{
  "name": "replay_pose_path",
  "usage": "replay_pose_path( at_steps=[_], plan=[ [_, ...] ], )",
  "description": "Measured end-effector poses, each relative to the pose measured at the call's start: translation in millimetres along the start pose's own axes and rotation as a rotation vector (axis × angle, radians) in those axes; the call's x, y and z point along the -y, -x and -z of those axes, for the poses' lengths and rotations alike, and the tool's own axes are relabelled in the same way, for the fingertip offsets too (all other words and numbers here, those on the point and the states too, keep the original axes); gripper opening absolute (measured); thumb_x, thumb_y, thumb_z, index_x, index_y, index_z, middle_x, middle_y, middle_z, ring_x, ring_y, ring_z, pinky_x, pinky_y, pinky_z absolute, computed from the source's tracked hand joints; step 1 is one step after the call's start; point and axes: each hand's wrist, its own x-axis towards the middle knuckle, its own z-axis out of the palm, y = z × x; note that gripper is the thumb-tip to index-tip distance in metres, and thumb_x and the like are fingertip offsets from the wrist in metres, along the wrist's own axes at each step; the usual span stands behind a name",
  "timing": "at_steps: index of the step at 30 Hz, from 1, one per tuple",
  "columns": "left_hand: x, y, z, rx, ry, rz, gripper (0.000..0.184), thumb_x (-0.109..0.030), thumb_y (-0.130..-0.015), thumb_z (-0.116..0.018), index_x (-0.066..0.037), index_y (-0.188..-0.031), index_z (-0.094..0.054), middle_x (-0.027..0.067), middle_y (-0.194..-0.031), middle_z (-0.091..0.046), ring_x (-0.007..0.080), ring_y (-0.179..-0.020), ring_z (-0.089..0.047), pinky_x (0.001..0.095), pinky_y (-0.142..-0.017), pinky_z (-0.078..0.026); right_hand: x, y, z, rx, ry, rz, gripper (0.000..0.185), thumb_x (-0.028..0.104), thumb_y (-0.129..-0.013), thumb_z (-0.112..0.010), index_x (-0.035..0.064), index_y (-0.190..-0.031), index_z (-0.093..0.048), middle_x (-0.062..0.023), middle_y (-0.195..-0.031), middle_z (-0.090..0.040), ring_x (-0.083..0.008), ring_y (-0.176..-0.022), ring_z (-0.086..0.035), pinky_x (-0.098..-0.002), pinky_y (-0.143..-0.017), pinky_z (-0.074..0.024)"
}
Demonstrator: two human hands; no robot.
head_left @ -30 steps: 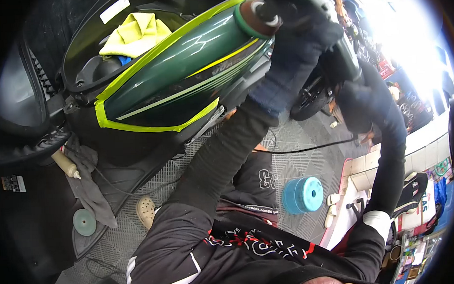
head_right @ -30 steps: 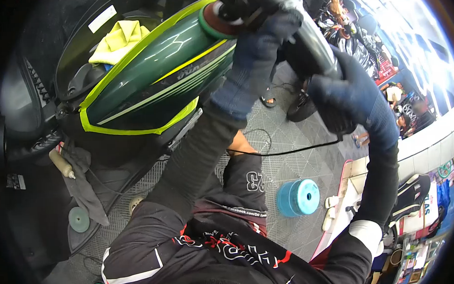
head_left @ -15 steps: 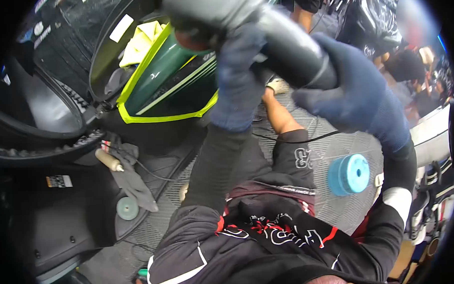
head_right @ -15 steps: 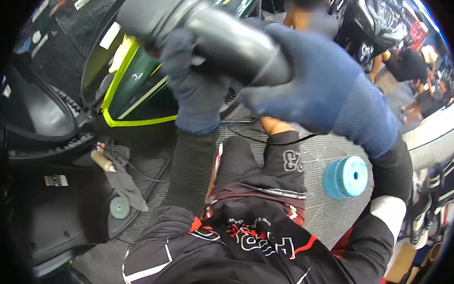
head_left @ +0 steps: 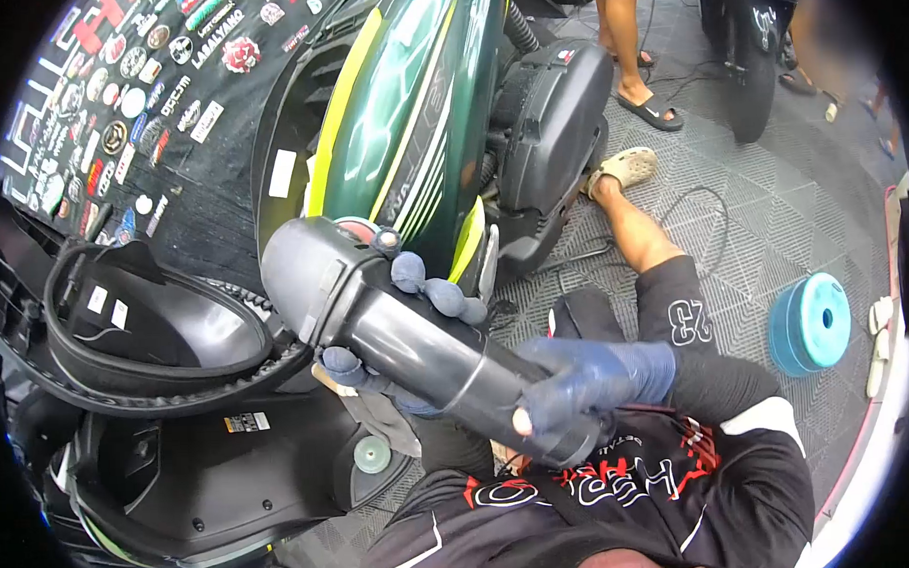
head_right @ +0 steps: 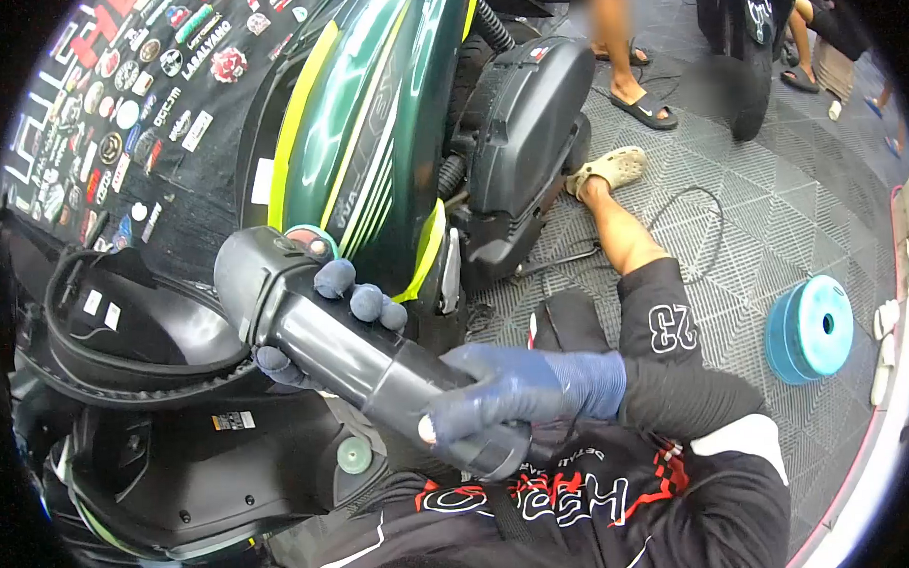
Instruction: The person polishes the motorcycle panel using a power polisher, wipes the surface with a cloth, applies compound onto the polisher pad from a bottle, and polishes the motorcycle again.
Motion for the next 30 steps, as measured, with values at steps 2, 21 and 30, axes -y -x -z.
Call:
replay_pose_path(
  at_steps=[2,21,30],
  plan=[
    [-7.3,-17.4,1.8,0.011,-0.040,0.052,0.092,-0.037,-0.089,-0.078,-0.005,-0.151,-0.020,0.0162,-0.139,-0.048,0.0419,-0.132,-0.051,0.0628,-0.114,-0.038,-1.7,-0.6,0.7,0.004,-0.080,0.079,0.064,0.041,-0.088,-0.073,-0.0040,-0.130,-0.056,-0.0074,-0.102,-0.066,-0.0122,-0.089,-0.063,-0.0255,-0.075,-0.0512],
    [-39.5,-173.5,30.5,-0.131,-0.130,0.516,0.096,-0.050,-0.088,-0.073,0.004,-0.149,-0.022,0.0172,-0.131,-0.050,0.0395,-0.120,-0.056,0.0591,-0.107,-0.043,66.1,-17.6,30.6,0.072,-0.682,0.575,0.050,0.037,-0.091,-0.070,-0.0025,-0.119,-0.057,-0.0119,-0.094,-0.066,-0.0199,-0.081,-0.068,-0.0333,-0.072,-0.0578],
    [-49.6,-96.1,3.1,-0.115,-0.197,0.533,0.102,-0.039,-0.073,-0.090,-0.009,-0.146,-0.026,0.0115,-0.126,-0.055,0.0361,-0.122,-0.058,0.0569,-0.103,-0.041,9.8,-19.2,4.1,0.065,-0.456,0.516,0.061,0.038,-0.086,-0.072,-0.0032,-0.127,-0.054,-0.0086,-0.103,-0.062,-0.0145,-0.090,-0.062,-0.0291,-0.080,-0.0504]
  ],
)
